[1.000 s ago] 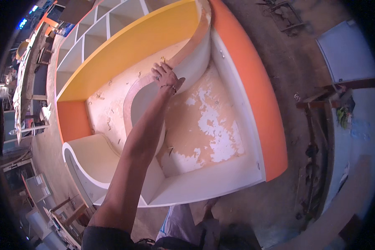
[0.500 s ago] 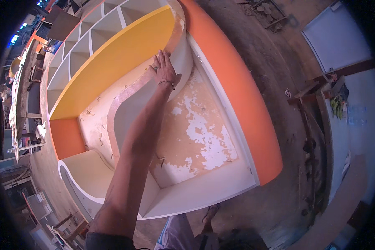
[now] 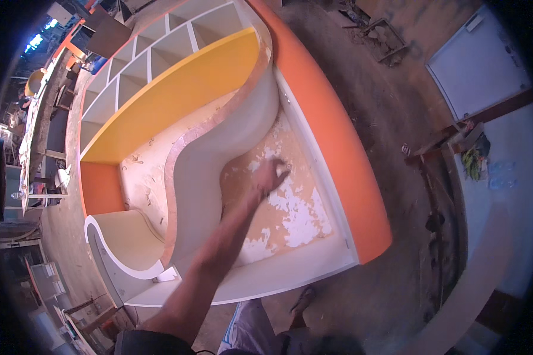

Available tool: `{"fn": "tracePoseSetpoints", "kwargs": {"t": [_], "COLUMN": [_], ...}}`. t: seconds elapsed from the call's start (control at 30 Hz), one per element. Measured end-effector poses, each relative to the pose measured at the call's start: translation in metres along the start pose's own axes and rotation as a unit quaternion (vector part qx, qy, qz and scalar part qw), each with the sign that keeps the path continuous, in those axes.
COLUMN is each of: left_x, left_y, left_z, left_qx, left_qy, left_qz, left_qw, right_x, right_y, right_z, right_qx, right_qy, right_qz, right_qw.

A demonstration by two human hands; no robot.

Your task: The person applies adhesive to a piece of laminate and a wooden furniture component, then presses the laminate onto the surface by hand.

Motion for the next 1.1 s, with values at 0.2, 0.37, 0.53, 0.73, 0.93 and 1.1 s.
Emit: {"fn": "tracePoseSetpoints", "kwargs": {"t": [0.2,0.37,0.53,0.73,0.93,1.1], "left_x": [-0.027,-0.064,-0.076,-0.044,0.011,0.033], "left_y": [0.063,0.114,0.136,0.190,0.201,0.239], "left_z": [0.257,0.461,0.573,0.541,0.492,0.481], "left_qx": [-0.154,-0.198,-0.319,-0.291,-0.274,-0.175], "left_qy": [-0.073,-0.153,-0.019,-0.012,-0.104,-0.164], "left_qz": [0.096,0.002,-0.010,0.058,0.231,0.301], "left_qw": [0.981,0.968,0.947,0.955,0.928,0.923], "right_x": [0.042,0.081,0.036,-0.033,-0.076,-0.078], "right_y": [-0.095,-0.032,-0.029,-0.063,-0.133,-0.183], "right_z": [-0.104,-0.209,-0.323,-0.415,-0.514,-0.518], "right_qx": [0.041,0.084,-0.011,-0.054,-0.037,0.015], "right_qy": [0.010,0.032,0.086,0.107,0.032,-0.008], "right_qz": [-0.188,-0.305,-0.363,-0.540,-0.648,-0.679], "right_qw": [0.981,0.948,0.928,0.833,0.760,0.734]}}
Point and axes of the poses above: each hand's wrist, its own z-axis away from the middle knuckle, its own x-axis out of the palm, y = z × x, the point moved 6 cm from there along -z, towards the middle knuckle, and after that the axes turned 15 degrees about y, right-handed, at the moved point
